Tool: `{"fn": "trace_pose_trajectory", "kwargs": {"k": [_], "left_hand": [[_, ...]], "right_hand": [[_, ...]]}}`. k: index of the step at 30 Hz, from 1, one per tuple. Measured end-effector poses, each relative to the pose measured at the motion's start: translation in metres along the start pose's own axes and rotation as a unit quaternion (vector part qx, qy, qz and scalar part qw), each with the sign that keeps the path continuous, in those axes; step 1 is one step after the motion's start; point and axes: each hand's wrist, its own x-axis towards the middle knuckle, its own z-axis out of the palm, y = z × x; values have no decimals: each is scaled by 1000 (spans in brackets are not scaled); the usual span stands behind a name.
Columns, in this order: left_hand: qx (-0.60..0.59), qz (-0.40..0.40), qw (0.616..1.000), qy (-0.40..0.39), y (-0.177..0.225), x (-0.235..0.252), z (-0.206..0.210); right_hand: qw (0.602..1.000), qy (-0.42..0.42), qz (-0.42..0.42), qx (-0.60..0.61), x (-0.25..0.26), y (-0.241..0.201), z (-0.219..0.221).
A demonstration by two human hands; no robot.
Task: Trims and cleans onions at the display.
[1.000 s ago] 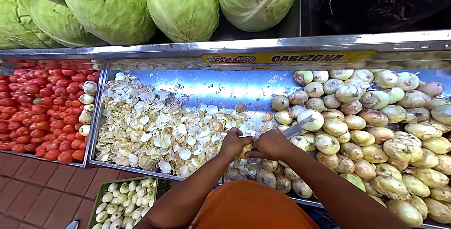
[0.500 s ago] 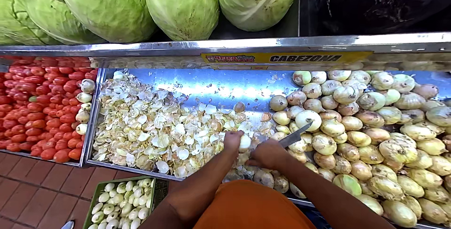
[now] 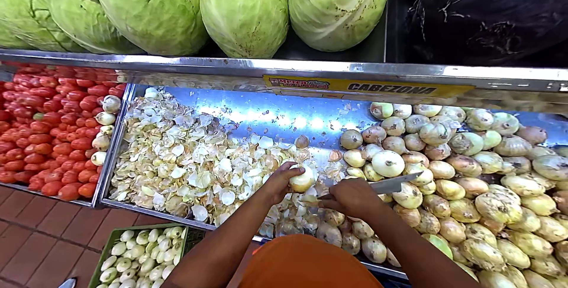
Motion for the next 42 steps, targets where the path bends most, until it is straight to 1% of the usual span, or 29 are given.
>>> {"fn": "trace_pose_trajectory", "kwargs": {"k": [2,5,6,8,9,11,15,18,20,22,24,25,29,32,34,36,38,40,42], "left_hand": [[27,8,1000,-4,0,-2,-1],[82,12,996,-20,1,-6,1],[101,11,994,-24,2,-8,2],[127,2,991,-32,4,-11,6],[132,-2,991,-30,5,-12,8],[128,-15,992,-17,7,-13,12],[81,-55,994,41,3,-9,18],[22,-81,992,90,-6,-2,20],[-23,-87,989,120,-9,3,22],[-18,-83,990,109,-10,9,21],[4,-71,995,77,-6,9,20],[13,-62,996,68,-3,8,20],[52,-30,996,69,4,2,18],[95,-20,994,59,7,-5,21],[121,-21,990,66,7,-6,24],[115,-38,988,93,6,-6,26],[85,-54,988,114,4,-3,26],[40,-57,990,124,6,1,23],[17,-58,991,123,13,1,19]], "right_hand": [[1000,12,7,15,-1,1,-8],[995,83,3,46,5,9,-12],[994,94,-1,49,8,10,-11],[994,84,-15,62,13,6,-12],[994,78,-27,74,13,4,-13],[991,99,-52,72,17,2,-6],[984,150,-91,29,20,0,5],[988,127,-92,-12,17,-1,10],[988,105,-114,-14,13,-7,20],[991,66,-114,-9,13,-15,26],[995,26,-91,14,15,-17,24],[996,19,-81,28,15,-16,22],[990,48,-47,122,9,-7,8],[991,69,8,111,9,-5,1],[993,80,21,81,11,-8,1],[994,96,11,57,12,-11,4],[992,117,-2,41,12,-14,8],[991,127,-39,22,12,-18,17],[995,80,-59,10,13,-28,25]]}}
